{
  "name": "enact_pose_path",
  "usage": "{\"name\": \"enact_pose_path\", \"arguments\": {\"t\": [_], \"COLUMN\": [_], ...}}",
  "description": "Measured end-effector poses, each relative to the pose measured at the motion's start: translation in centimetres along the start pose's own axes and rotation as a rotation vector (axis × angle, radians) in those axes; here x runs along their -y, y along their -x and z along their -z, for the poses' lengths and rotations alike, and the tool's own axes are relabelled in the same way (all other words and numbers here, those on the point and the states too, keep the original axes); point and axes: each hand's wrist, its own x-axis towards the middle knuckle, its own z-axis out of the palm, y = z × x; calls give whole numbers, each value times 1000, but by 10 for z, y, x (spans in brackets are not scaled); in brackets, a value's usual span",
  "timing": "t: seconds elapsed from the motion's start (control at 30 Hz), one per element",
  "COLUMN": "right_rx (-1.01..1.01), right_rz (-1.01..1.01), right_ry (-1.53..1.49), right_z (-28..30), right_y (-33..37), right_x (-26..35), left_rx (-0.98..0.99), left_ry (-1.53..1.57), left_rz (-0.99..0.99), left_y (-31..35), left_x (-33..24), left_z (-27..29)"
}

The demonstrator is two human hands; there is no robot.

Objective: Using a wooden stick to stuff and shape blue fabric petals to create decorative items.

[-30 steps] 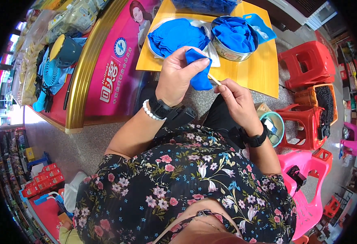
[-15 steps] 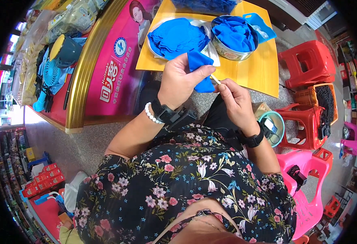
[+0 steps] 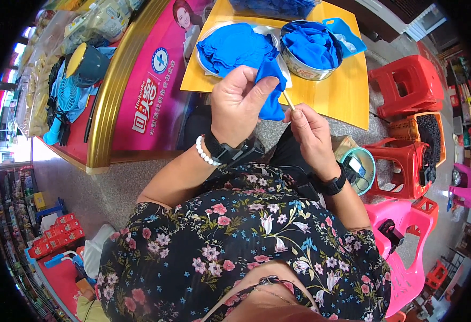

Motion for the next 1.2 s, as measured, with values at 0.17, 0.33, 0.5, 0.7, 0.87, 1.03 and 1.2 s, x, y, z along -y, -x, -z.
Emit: {"name": "enact_pose_path", "arguments": {"t": [0.17, 0.33, 0.5, 0.7, 0.87, 1.03, 1.2], "right_rx": [26, 44, 42, 57, 91, 91, 65], "right_rz": [41, 33, -42, 51, 63, 125, 126], "right_ry": [68, 76, 71, 88, 150, 190, 255], "right_z": [4, 7, 8, 6, 3, 6, 5], "right_y": [-1, 2, 4, 1, 1, -1, -2], "right_x": [0, -3, -1, -2, 0, -9, -4], "left_rx": [-53, -41, -95, 41, 162, 237, 123], "left_ry": [254, -7, 53, 161, 67, 6, 163], "left_rz": [-42, -167, -108, -69, -54, 27, 71], "left_y": [-1, -5, -5, -4, -7, -9, -4], "left_x": [-9, -4, -7, -21, -15, -20, -6], "left_z": [-3, 5, 6, -1, 11, 7, 6]}}
